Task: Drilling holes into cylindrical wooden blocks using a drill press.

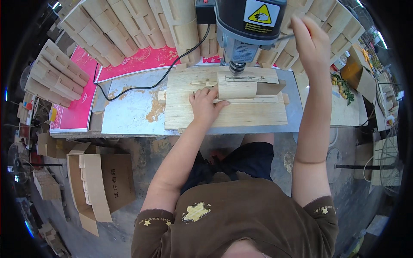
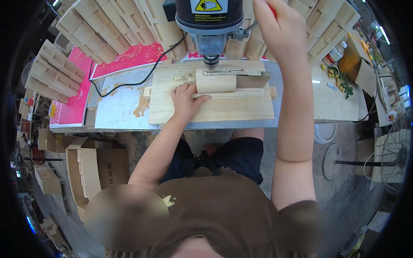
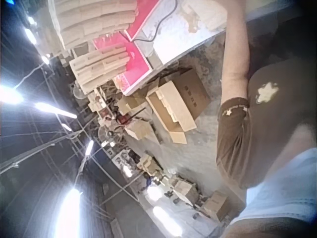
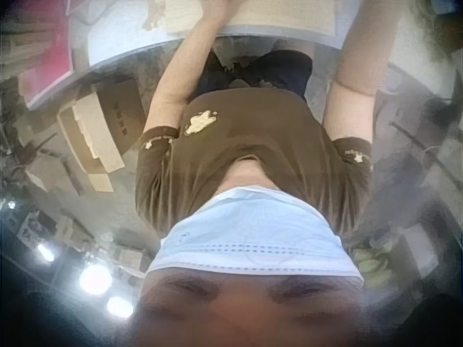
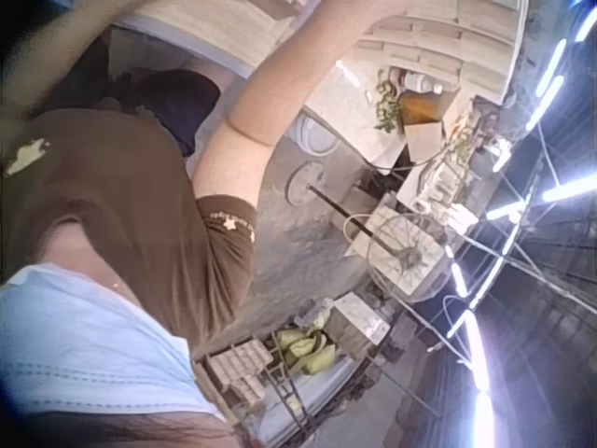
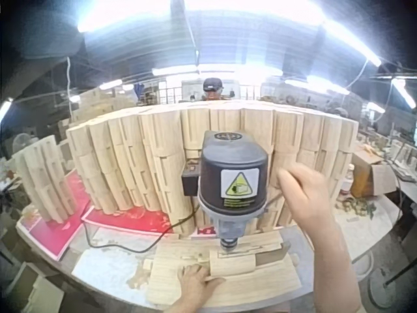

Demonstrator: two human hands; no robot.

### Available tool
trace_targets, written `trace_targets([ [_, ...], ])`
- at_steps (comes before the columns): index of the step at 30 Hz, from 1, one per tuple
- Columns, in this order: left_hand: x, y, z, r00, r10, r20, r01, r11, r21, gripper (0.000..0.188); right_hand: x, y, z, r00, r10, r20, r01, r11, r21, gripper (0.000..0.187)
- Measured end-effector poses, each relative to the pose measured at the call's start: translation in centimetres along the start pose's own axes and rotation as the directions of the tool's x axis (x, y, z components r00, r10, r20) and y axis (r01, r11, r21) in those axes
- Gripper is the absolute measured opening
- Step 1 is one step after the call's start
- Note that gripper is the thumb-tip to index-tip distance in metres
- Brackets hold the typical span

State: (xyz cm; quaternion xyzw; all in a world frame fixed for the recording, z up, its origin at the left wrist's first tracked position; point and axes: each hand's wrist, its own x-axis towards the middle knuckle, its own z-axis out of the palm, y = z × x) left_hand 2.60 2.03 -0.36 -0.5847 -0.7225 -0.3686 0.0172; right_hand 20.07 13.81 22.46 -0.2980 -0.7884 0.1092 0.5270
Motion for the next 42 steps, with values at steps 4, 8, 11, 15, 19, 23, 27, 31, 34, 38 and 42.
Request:
trace_targets([
  [4,-0.3,-0.4,0.7,0.996,0.041,-0.084,-0.04,0.999,0.019,0.059,-6.5,-0.1,-0.1,0.995,0.092,0.026,-0.094,0.99,0.109,0.017],
  [8,-0.2,0.6,0.9,0.993,0.054,-0.108,-0.055,0.998,-0.007,0.06,-11.3,2.2,2.0,0.994,0.04,-0.099,-0.012,0.964,0.267,0.014],
  [11,-0.4,0.6,0.5,0.993,0.025,-0.114,-0.026,1.0,-0.012,0.06,-13.5,4.3,4.3,0.989,-0.046,-0.138,0.089,0.942,0.322,0.016],
  [15,-0.6,0.7,0.0,0.997,-0.003,-0.081,-0.001,0.999,-0.043,0.06,-14.7,6.5,6.2,0.977,-0.151,-0.154,0.188,0.945,0.267,0.018],
  [19,-0.7,0.5,0.0,0.996,0.005,-0.089,-0.01,0.998,-0.059,0.06,-14.4,6.2,5.8,0.978,-0.169,-0.121,0.191,0.962,0.194,0.015],
  [23,-0.3,0.4,0.2,0.997,0.008,-0.071,-0.013,0.997,-0.072,0.064,-11.0,5.1,2.4,0.985,-0.111,-0.129,0.137,0.965,0.222,0.014],
  [27,-0.4,-0.5,-0.5,0.997,-0.014,-0.07,0.013,1.0,-0.014,0.064,-0.8,1.8,1.9,0.993,0.011,-0.12,-0.01,1.0,0.009,0.022],
  [31,0.4,0.8,0.5,0.994,0.042,-0.101,-0.046,0.998,-0.032,0.056,5.6,5.0,2.7,0.995,0.042,-0.089,-0.059,0.978,-0.199,0.025],
  [34,0.4,0.6,1.7,0.989,0.102,-0.107,-0.11,0.991,-0.07,0.041,4.0,6.5,1.7,0.991,-0.118,-0.064,0.118,0.993,0.009,0.03],
  [38,0.0,-1.4,1.3,0.982,0.135,-0.132,-0.152,0.98,-0.128,0.034,-2.0,5.8,2.5,0.991,0.126,0.042,-0.129,0.99,0.063,0.06],
  [42,0.5,-0.8,1.1,0.995,0.048,-0.087,-0.075,0.94,-0.333,0.035,-10.7,8.7,2.1,0.817,0.205,0.539,-0.14,0.977,-0.16,0.039],
])
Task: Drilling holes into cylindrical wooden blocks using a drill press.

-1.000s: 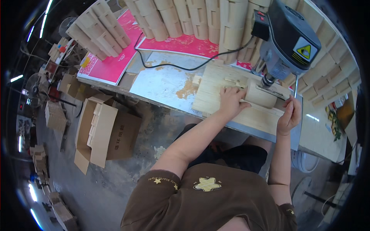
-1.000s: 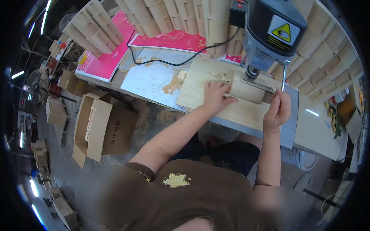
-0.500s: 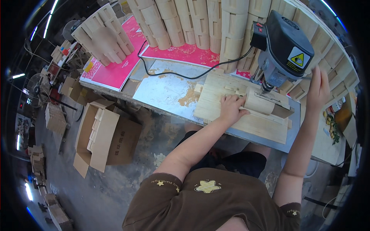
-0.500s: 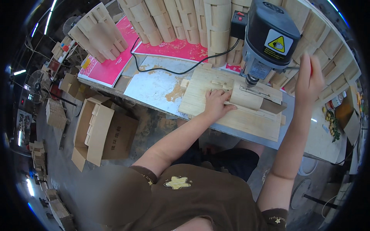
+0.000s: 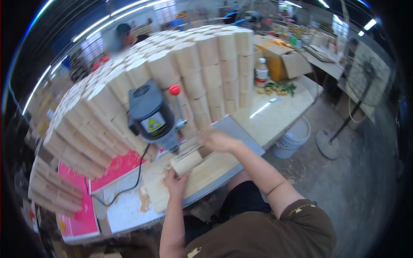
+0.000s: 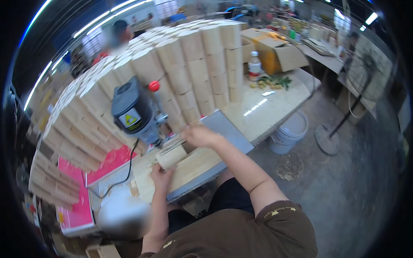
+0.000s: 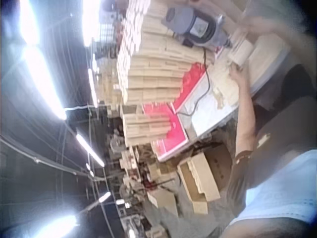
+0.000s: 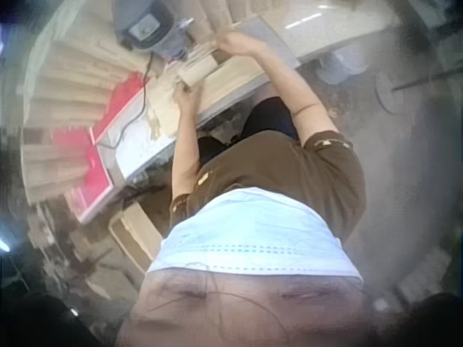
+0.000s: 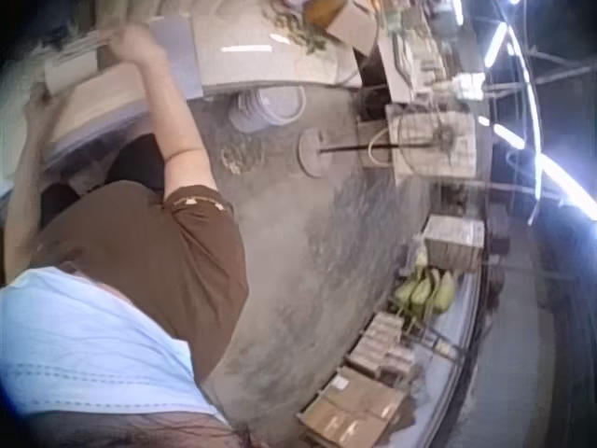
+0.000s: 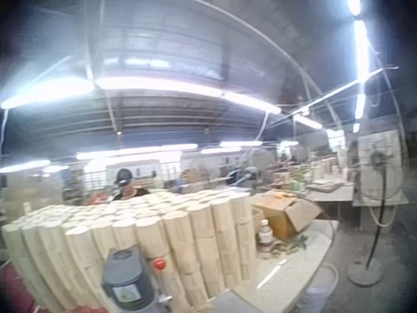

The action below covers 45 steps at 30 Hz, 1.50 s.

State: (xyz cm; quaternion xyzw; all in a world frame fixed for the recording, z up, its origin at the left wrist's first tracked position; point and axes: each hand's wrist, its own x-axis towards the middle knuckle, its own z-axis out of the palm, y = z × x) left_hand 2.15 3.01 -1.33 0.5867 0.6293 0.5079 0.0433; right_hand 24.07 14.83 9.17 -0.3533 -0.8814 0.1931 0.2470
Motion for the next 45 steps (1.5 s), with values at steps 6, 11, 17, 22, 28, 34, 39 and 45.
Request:
trace_targets([
  [6,-0.4,1.9,-3.4,0.993,-0.009,0.116,0.032,0.98,-0.198,0.035,-3.9,1.0,2.1,0.994,-0.093,-0.051,0.081,0.976,-0.203,0.023],
  [11,-4.3,0.0,-13.1,0.965,-0.206,0.162,0.243,0.934,-0.26,0.024,-7.2,0.8,1.6,0.98,-0.183,-0.073,0.169,0.972,-0.161,0.024],
  [17,-3.7,3.8,-20.0,0.769,-0.597,0.228,0.628,0.64,-0.442,0.028,-9.0,-1.9,1.6,0.988,-0.147,-0.052,0.136,0.974,-0.179,0.029],
  [22,-2.5,6.0,-15.2,0.61,-0.759,0.226,0.757,0.474,-0.45,0.032,-8.0,-2.4,1.9,0.978,-0.161,-0.133,0.143,0.98,-0.137,0.029],
  [28,-3.3,5.5,-12.6,0.533,-0.81,0.246,0.799,0.385,-0.462,0.033,-7.3,-3.4,2.2,0.969,-0.217,-0.121,0.204,0.972,-0.117,0.026],
  [34,-3.4,5.3,-10.1,0.584,-0.708,0.398,0.773,0.334,-0.54,0.035,-7.9,-3.6,2.2,0.97,-0.209,-0.123,0.194,0.973,-0.125,0.026],
  [39,-4.3,5.7,-7.9,0.66,-0.475,0.582,0.733,0.24,-0.636,0.032,-8.0,-3.6,2.4,0.964,-0.213,-0.158,0.187,0.969,-0.163,0.028],
  [45,-6.7,6.6,-6.6,0.938,-0.288,0.193,0.342,0.861,-0.375,0.054,-7.7,-3.0,2.8,0.955,-0.222,-0.197,0.193,0.969,-0.156,0.032],
])
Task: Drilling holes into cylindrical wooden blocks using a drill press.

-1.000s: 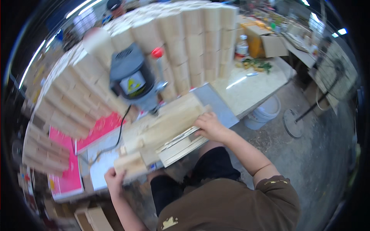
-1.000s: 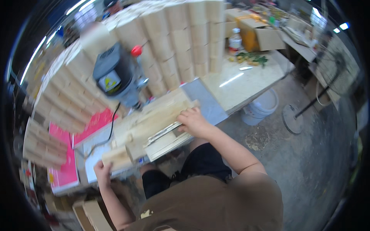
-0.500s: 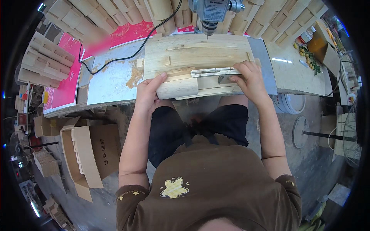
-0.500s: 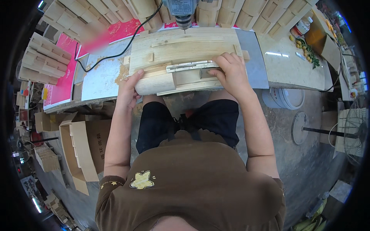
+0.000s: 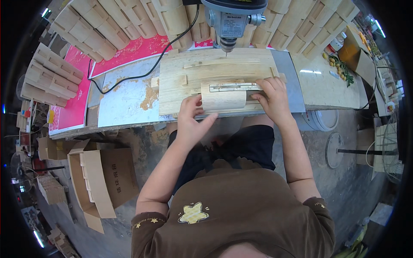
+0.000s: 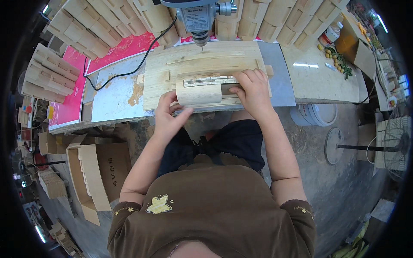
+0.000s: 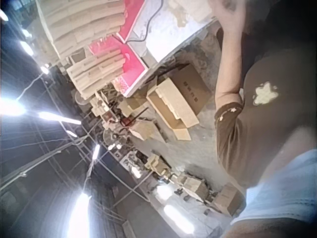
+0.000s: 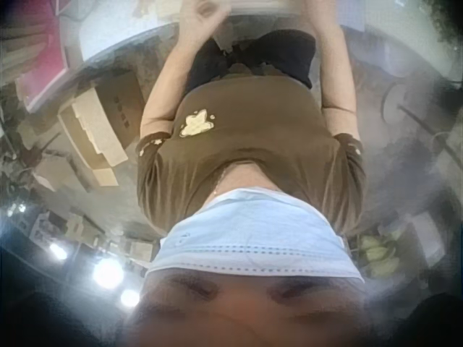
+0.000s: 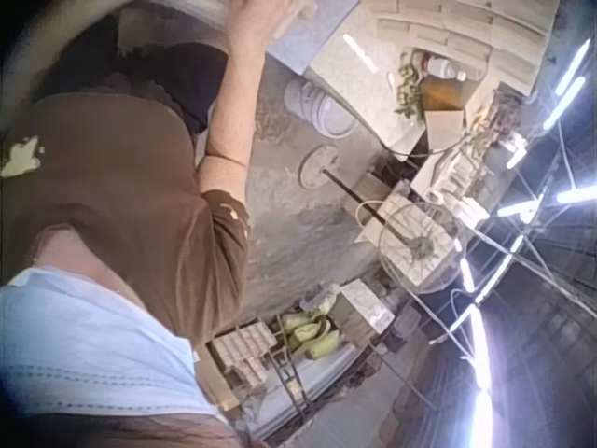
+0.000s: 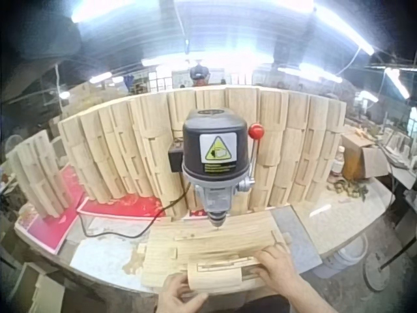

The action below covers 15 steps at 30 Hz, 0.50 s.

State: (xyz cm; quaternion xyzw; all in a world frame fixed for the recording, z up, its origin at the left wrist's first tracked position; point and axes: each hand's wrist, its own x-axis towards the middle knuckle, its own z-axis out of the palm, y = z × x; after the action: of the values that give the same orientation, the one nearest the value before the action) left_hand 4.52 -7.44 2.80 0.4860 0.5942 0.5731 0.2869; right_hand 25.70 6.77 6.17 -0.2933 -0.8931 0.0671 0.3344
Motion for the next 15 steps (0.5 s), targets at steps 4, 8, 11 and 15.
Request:
trace_targets([
  [4,0.5,-0.9,0.2,0.945,0.324,0.051,-0.289,0.749,0.597,0.074,1.1,0.5,0.3,1.0,0.004,-0.018,-0.005,0.999,-0.037,0.034],
  [8,3.2,-3.1,0.9,0.972,0.23,0.038,-0.203,0.755,0.624,0.077,2.9,3.0,1.7,0.999,0.038,-0.026,-0.04,0.996,-0.081,0.036],
  [11,5.4,-3.5,1.3,0.984,0.177,-0.001,-0.132,0.737,0.662,0.078,4.8,4.2,2.6,0.994,0.104,0.017,-0.102,0.991,-0.085,0.038],
  [15,7.5,-4.5,1.1,0.98,0.197,-0.034,-0.122,0.723,0.68,0.074,5.8,4.5,3.5,0.994,0.107,-0.003,-0.107,0.989,-0.105,0.04],
])
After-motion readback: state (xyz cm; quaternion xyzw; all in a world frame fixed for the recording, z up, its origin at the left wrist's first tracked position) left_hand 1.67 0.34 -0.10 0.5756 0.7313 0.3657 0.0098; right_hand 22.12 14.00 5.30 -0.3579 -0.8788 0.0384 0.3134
